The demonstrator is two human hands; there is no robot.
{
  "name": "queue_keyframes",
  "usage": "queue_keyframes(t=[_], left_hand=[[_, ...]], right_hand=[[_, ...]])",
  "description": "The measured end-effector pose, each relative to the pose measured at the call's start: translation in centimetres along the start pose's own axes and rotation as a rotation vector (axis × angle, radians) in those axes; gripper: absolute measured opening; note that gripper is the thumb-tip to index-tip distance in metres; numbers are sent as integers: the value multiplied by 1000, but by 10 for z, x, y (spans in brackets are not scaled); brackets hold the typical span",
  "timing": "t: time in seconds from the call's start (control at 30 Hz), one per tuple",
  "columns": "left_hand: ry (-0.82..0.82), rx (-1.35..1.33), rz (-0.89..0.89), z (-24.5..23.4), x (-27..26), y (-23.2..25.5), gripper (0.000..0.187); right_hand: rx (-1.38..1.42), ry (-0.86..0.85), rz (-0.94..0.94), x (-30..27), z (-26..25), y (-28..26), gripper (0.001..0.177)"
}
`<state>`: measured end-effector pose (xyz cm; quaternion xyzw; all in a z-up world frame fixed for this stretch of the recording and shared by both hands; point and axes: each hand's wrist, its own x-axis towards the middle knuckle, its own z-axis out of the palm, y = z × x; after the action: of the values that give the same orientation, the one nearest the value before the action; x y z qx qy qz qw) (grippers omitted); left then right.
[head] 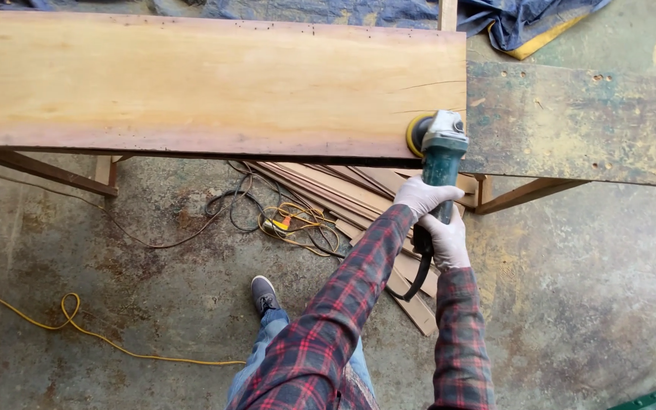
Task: The person sands a long wooden plank resting on sawhorses using an angle grinder with a sanding disc, moving the tool back and forth along the plank surface and working across different sections of the board.
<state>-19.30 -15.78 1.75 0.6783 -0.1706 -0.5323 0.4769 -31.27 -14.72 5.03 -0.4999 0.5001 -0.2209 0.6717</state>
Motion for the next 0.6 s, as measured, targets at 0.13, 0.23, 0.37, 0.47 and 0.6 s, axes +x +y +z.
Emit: queue_keyframes(t=[0.13,0.23,0.37,0.47,0.6], left_hand=[[-54,31,22,5,7,-5,65],[-24,162,-5,-6,-1,-5,65],[15,27,75,-38,-13,-17,61],[44,-72,94,-69,-19,-29,55],[95,-133,96,-116,-32,-44,47]], right_hand=[[26,56,-17,10,-7,20,53],[42,64,-24,5,0,21,52],[29,-6,-19,-5,30,23,53],[7,-55,-10,-16,62,20,53],[-61,-122,18,-28,103,22,56]])
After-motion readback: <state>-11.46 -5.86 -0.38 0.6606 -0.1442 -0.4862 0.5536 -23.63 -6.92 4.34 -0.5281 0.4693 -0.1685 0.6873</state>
